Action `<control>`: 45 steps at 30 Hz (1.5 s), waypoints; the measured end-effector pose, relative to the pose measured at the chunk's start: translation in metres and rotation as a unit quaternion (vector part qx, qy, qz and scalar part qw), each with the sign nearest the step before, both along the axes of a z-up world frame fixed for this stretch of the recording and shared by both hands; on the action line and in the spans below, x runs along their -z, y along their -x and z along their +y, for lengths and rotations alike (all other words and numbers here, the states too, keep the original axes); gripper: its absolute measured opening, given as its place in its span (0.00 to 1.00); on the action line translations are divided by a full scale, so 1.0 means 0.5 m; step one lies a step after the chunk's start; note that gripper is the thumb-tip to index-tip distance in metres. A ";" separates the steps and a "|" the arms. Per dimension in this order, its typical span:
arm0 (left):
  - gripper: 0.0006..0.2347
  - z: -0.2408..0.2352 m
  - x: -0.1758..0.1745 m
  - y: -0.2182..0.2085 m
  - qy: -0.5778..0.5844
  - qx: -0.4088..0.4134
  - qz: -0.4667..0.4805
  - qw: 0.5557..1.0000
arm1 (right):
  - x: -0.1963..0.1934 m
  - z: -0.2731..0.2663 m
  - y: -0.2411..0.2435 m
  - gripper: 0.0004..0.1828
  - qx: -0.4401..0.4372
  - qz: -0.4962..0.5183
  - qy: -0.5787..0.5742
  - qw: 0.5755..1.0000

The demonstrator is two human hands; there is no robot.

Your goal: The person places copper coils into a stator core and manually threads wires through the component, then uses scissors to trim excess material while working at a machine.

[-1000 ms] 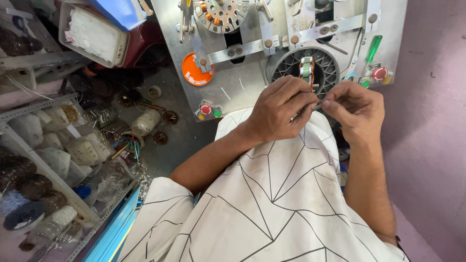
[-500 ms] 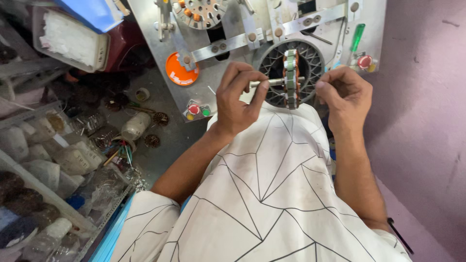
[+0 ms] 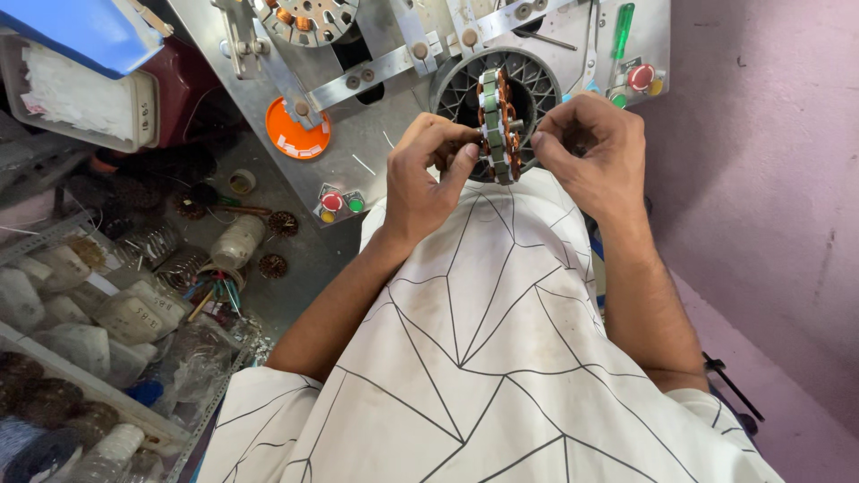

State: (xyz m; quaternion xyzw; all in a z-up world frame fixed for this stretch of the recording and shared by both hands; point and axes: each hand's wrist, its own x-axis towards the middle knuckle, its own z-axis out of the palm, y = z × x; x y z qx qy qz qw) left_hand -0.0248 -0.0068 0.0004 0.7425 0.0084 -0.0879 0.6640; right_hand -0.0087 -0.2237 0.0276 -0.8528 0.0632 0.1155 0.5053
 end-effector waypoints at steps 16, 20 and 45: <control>0.04 0.000 -0.002 -0.010 -0.020 0.026 0.006 0.999 | -0.027 0.016 -0.025 0.08 -0.082 -0.023 -0.004 0.996; 0.04 0.001 0.001 -0.010 -0.021 0.021 0.006 1.000 | -0.043 0.010 -0.021 0.12 -0.115 -0.019 -0.037 0.993; 0.03 0.003 0.000 -0.007 -0.001 0.022 0.039 0.999 | -0.014 -0.010 0.002 0.14 -0.147 -0.235 0.064 0.959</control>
